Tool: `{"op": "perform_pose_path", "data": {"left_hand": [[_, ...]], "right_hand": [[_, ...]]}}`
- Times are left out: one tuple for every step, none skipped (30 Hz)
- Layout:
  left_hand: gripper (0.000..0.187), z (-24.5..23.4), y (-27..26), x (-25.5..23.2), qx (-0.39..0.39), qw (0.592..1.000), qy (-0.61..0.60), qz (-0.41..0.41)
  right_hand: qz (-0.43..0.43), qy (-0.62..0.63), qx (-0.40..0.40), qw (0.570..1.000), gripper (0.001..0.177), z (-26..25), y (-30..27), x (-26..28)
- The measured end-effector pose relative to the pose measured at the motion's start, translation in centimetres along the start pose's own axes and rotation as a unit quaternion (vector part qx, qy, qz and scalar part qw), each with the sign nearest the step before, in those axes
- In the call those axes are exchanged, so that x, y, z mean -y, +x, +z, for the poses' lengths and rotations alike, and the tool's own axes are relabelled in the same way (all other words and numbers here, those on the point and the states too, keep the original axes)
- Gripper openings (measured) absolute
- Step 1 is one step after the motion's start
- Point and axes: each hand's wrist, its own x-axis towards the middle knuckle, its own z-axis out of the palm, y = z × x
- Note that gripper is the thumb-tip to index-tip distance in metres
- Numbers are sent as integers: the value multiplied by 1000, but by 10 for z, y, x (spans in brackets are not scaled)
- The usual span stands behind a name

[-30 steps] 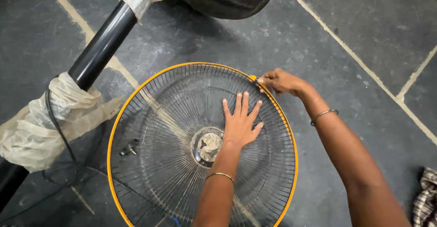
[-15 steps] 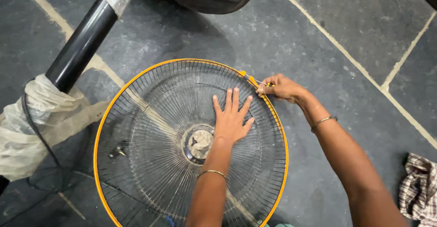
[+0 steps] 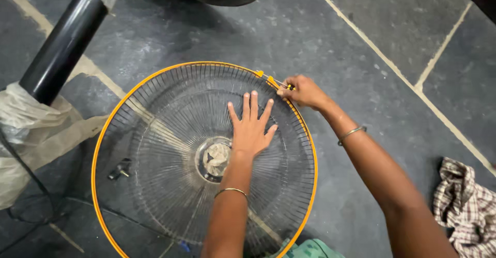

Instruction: The person sits on the floor and uses a screwdriver to tighten screws on the yellow plastic frame of a fan cage. The person repeatedly adjusts the cage and secures the frame to the metal mesh.

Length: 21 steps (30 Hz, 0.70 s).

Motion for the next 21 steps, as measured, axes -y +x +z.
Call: {"op": "perform_pose_path", "data": {"left_hand": [[78,-1,0,1,-5,1000,-7,13],[78,-2,-1,2,-9,1000,-14,24],[77,-3,-2,3,5,999,-14,29],[77,-2,-1,3,17,999,-15,35],[77,-1,-1,3,30,999,-17,41],[76,0,0,2,38,998,-9,40],[75,1,-1,0,47,998,0,38],[74,1,-2,0,55,998,10,36],[73,2,-4,-1,44,998,12,35],[71,2,-7,-3,35,999,15,36],[70,2,-10,-4,26,999,19,36],[70,2,-14,-6,30,998,19,48],[69,0,-19,-7,34,998,18,59],[69,-2,-24,-10,37,997,17,68],[69,-5,-29,-10,50,995,21,85],[68,-7,-32,-10,63,993,22,101],[68,-10,-35,-9,75,990,23,117],[67,-12,-39,-7,72,988,13,138],[67,-13,-41,-5,69,985,2,160],[67,-13,-41,-2,65,981,-8,182],[66,-13,-41,-1,69,978,-6,195]], "right_hand": [[27,46,12,998,29,-2,-8,-1],[54,93,25,994,30,-4,-17,-3],[81,139,38,986,31,-5,-27,-6],[89,154,28,984,31,-5,-37,-10],[97,168,18,981,31,-5,-48,-15],[103,181,10,978,31,-3,-58,-19],[123,189,-3,974,29,1,-71,-23],[140,199,-16,970,28,8,-83,-27],[157,208,-30,965,27,16,-96,-31],[153,243,-55,956,27,25,-109,-35],[149,277,-80,946,26,35,-120,-38],[145,310,-104,934,26,43,-131,-40],[151,283,-125,939,26,50,-141,-40],[158,254,-144,943,27,55,-151,-39],[164,225,-163,946,27,59,-161,-37],[178,220,-167,945,26,62,-171,-33],[191,215,-171,942,26,67,-180,-28],[207,208,-173,940,25,70,-190,-24],[203,224,-162,939,24,71,-200,-20],[199,241,-152,938,24,70,-209,-17],[195,258,-142,936,23,71,-216,-15]]}}
